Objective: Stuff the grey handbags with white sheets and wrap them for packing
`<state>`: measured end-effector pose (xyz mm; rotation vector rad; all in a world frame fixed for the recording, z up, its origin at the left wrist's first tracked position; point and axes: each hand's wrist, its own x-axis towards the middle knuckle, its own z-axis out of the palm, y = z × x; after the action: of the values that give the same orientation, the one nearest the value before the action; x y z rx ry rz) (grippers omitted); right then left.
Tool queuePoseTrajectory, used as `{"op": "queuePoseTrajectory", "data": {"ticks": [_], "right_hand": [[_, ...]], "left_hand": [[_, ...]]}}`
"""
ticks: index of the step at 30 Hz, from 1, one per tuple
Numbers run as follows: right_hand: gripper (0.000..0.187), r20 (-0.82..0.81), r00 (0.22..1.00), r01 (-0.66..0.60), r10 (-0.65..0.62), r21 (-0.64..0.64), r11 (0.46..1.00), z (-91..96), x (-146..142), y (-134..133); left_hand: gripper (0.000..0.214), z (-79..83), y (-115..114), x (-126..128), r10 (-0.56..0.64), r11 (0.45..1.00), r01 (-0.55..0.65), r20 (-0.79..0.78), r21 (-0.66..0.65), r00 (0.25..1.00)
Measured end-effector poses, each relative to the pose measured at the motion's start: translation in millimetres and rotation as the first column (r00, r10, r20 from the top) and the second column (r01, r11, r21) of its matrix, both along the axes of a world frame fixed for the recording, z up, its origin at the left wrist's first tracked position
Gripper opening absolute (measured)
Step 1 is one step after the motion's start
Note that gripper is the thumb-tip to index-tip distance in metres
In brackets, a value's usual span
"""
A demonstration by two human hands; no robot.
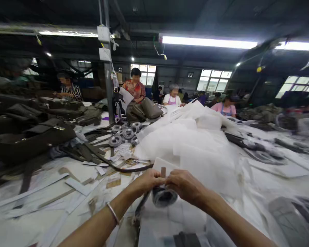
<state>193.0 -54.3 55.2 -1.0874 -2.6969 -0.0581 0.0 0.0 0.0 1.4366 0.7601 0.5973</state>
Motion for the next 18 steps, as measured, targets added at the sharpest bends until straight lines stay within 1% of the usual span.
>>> {"op": "queuePoseTrajectory", "data": {"ticks": [3, 5, 8, 10, 12, 14, 15, 16, 18], "right_hand": [[0.012, -0.020, 0.999, 0.028, -0.027, 0.076, 0.997, -6.5, -1.0, -1.5], [0.011, -0.041, 0.998, 0.046, -0.043, 0.073, 0.996, -8.0, -1.2, -3.2], [0.009, -0.082, 0.994, 0.078, -0.078, 0.001, 0.997, -5.3, -1.2, -5.5], [0.012, -0.159, 0.978, 0.125, -0.136, -0.080, 0.989, -2.4, -1.4, -5.4], [0.010, -0.290, 0.926, 0.178, -0.241, -0.227, 0.958, -1.8, -2.0, -3.5], [0.007, -0.422, 0.829, 0.179, -0.365, -0.419, 0.890, -6.1, -3.0, -0.3], [0.006, -0.471, 0.775, 0.168, -0.422, -0.489, 0.856, -10.5, -3.6, 1.2], [0.007, -0.508, 0.726, 0.160, -0.464, -0.531, 0.832, -16.1, -4.0, 2.5], [0.014, -0.561, 0.649, 0.152, -0.514, -0.566, 0.810, -29.6, -4.5, 4.1]], "left_hand": [[0.038, -0.5, -3.2, 0.7, 0.013, 0.999, -0.013, 0.004, -0.030, 1.000], [0.042, -0.5, -5.6, 1.5, 0.012, 0.998, -0.012, 0.004, -0.066, 1.000], [0.046, -0.2, -8.2, 2.9, -0.004, 0.992, 0.004, 0.000, -0.126, 1.000], [0.044, 0.5, -8.4, 3.4, -0.014, 0.989, 0.014, -0.004, -0.149, 1.000], [0.041, 1.8, -8.0, 3.4, -0.015, 0.988, 0.014, -0.006, -0.151, 1.000], [0.038, 4.0, -8.1, 2.9, -0.011, 0.992, 0.011, -0.005, -0.128, 1.000], [0.036, 5.3, -8.6, 2.5, -0.012, 0.994, 0.011, -0.002, -0.106, 1.000], [0.033, 6.4, -9.3, 2.1, -0.014, 0.997, 0.014, 0.000, -0.081, 1.000], [0.026, 7.6, -11.4, 1.6, -0.022, 0.999, 0.022, -0.002, -0.029, 1.000]]}}
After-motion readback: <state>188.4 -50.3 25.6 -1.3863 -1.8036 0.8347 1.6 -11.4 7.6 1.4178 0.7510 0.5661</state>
